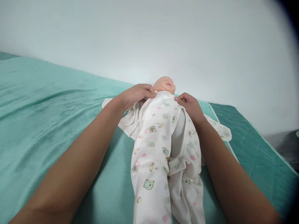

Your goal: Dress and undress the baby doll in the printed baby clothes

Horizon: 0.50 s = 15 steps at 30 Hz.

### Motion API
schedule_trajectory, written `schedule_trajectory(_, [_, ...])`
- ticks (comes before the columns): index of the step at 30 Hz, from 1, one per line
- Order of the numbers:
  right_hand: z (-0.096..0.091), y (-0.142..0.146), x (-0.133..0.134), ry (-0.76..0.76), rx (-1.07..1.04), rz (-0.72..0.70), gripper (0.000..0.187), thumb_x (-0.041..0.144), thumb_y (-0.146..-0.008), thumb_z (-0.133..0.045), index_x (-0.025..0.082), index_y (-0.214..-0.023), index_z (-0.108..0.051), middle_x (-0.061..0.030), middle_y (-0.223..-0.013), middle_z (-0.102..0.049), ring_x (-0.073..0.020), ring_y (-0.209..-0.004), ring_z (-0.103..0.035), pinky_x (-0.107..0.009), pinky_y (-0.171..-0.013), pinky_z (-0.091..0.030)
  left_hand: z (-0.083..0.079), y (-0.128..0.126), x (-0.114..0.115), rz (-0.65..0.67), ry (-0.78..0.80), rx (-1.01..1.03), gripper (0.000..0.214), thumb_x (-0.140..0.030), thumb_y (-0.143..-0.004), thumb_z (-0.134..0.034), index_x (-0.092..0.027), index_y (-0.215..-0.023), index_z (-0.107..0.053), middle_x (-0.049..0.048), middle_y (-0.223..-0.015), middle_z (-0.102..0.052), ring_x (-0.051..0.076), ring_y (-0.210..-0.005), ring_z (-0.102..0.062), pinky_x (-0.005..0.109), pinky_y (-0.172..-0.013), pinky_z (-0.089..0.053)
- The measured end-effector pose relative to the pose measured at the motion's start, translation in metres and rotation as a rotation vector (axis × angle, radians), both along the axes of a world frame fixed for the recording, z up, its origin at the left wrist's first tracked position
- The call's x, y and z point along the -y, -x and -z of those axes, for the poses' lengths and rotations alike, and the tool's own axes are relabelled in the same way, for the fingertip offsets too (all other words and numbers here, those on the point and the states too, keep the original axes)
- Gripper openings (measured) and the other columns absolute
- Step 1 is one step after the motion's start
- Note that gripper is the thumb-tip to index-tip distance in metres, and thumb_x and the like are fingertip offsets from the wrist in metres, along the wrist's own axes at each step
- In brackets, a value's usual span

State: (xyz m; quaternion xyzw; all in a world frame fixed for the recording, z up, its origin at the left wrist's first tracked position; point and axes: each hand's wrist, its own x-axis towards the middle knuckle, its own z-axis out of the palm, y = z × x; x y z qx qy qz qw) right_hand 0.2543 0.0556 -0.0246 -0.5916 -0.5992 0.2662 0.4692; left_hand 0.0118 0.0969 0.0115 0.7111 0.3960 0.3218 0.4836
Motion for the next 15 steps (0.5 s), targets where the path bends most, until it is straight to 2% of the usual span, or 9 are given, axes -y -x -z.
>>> schedule_trajectory(4, [-0.001,0.002,0.005,-0.010,-0.032,-0.011,0.039,0.055,-0.078,-0.070,0.022,-0.064,-0.053,0.0045,-0.056,-0.037,-0.0109,-0.054,-0.030,-0.027,-0.052,-0.024,0.001,-0.005,0.009,-0.100,-0.093,-0.089,0.020,-0.040,-0.079,-0.067,-0.021,-0.076,-0.059,0.0067,-0.086,-0.064,0.025,-0.088,-0.058,0.038,-0.078,-0.044])
schedule_trajectory(8, [-0.001,0.001,0.011,0.007,-0.087,-0.085,0.039,0.056,-0.079,-0.068,0.022,-0.066,-0.054,0.0035,-0.060,-0.042,-0.0123,-0.058,-0.035,-0.028,-0.054,-0.029,-0.002,-0.010,0.019,-0.031,-0.249,-0.186,0.026,-0.048,-0.081,-0.063,-0.022,-0.083,-0.059,0.0058,-0.105,-0.063,0.025,-0.097,-0.057,0.037,-0.083,-0.044])
schedule_trajectory(10, [0.000,0.002,0.013,-0.008,-0.091,-0.101,0.036,0.055,-0.081,-0.066,0.023,-0.068,-0.056,0.0022,-0.064,-0.047,-0.0144,-0.063,-0.043,-0.029,-0.058,-0.035,-0.004,-0.011,0.021,0.000,-0.267,-0.206,0.028,-0.049,-0.079,-0.065,-0.022,-0.081,-0.058,0.0049,-0.108,-0.062,0.024,-0.097,-0.056,0.036,-0.083,-0.043])
schedule_trajectory(13, [0.000,0.004,0.015,-0.174,-0.035,-0.090,0.030,0.050,-0.081,-0.067,0.023,-0.072,-0.060,-0.0042,-0.097,-0.060,-0.0208,-0.094,-0.057,-0.034,-0.078,-0.046,-0.004,-0.011,0.020,-0.006,-0.215,-0.126,0.025,-0.043,-0.081,-0.062,-0.021,-0.075,-0.056,0.0040,-0.096,-0.063,0.022,-0.090,-0.056,0.034,-0.079,-0.043])
schedule_trajectory(15, [0.000,0.008,0.015,-0.248,-0.012,-0.107,0.027,0.047,-0.082,-0.068,0.023,-0.071,-0.061,-0.0060,-0.121,-0.058,-0.0241,-0.116,-0.054,-0.038,-0.096,-0.043,0.000,-0.011,0.016,-0.063,-0.184,-0.054,0.022,-0.039,-0.082,-0.061,-0.021,-0.073,-0.053,0.0026,-0.083,-0.060,0.020,-0.083,-0.055,0.034,-0.075,-0.043])
